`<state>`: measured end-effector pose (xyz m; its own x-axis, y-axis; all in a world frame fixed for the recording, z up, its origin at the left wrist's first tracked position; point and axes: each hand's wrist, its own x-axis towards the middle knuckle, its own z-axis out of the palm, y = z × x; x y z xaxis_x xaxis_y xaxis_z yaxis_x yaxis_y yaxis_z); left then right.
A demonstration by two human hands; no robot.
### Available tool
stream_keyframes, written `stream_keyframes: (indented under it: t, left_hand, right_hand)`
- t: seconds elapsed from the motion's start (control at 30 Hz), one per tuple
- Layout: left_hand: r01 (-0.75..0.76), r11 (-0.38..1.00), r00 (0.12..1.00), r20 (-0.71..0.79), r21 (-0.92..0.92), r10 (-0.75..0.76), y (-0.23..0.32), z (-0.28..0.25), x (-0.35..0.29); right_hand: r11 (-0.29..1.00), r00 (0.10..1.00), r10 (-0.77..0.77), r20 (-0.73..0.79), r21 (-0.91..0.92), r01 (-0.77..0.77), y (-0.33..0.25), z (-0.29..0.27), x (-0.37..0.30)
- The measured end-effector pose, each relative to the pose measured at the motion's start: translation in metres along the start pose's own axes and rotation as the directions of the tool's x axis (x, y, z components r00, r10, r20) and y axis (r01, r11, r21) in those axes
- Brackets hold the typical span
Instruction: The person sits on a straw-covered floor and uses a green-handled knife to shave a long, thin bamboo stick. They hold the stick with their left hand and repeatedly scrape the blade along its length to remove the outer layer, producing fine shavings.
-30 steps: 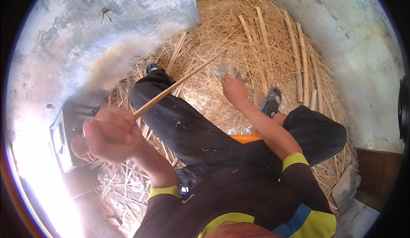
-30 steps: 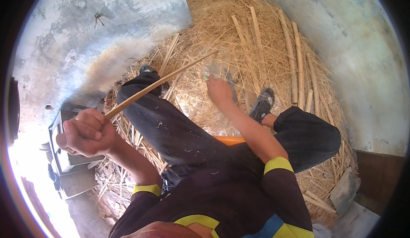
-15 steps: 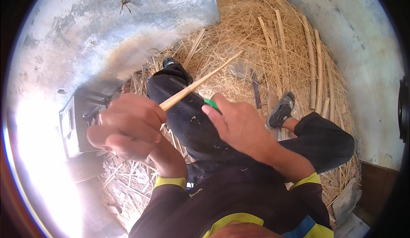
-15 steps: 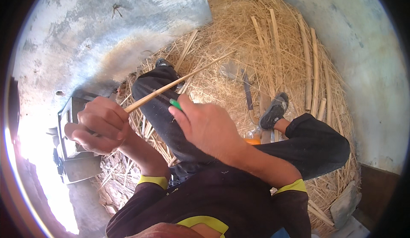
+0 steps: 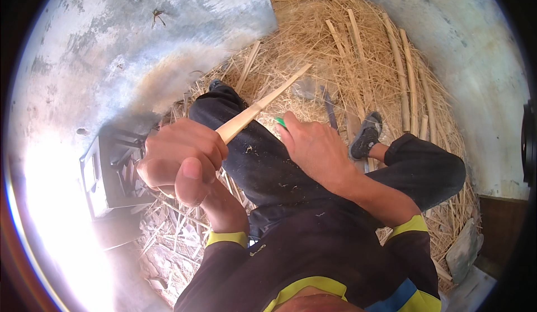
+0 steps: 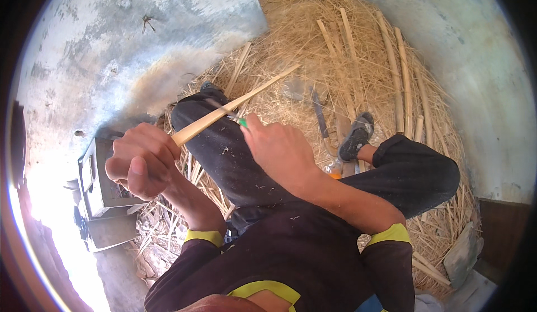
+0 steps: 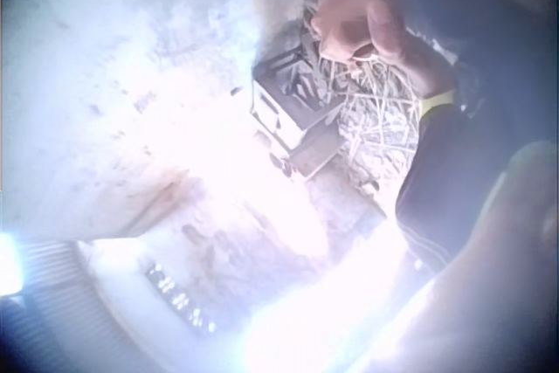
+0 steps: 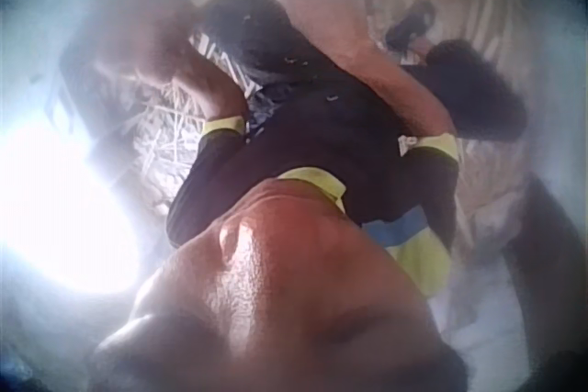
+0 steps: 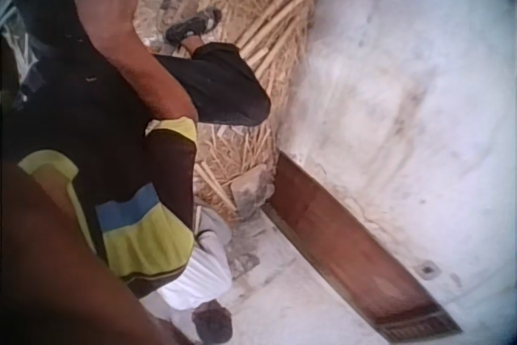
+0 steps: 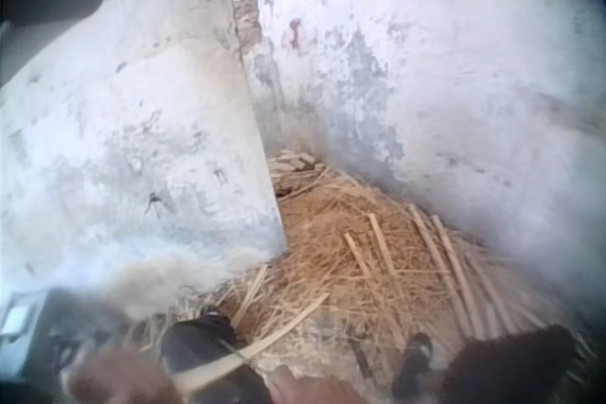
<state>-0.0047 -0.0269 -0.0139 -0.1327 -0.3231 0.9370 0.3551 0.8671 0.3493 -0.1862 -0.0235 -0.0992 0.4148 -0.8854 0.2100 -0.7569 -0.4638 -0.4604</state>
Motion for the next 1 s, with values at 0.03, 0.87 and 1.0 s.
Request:
stream_keyframes:
  t: [0.03,0.87,1.0]
  left_hand:
    - [0.000,1.000,1.000,-0.001,0.008,0.000,-0.001,0.002,0.000]
    - [-0.011,0.996,0.992,-0.121,0.094,0.022,0.002,-0.022,-0.016]
    - [0.001,0.998,0.975,-0.223,0.064,0.013,0.004,-0.020,-0.016]
  right_hand:
    - [0.999,0.999,-0.024,-0.033,0.041,0.025,-0.005,0.002,-0.002]
    - [0.997,0.996,0.070,-0.053,0.039,-0.068,0.025,0.039,0.014]
    - [0.997,1.000,0.003,-0.025,0.073,-0.001,0.007,0.041,0.005]
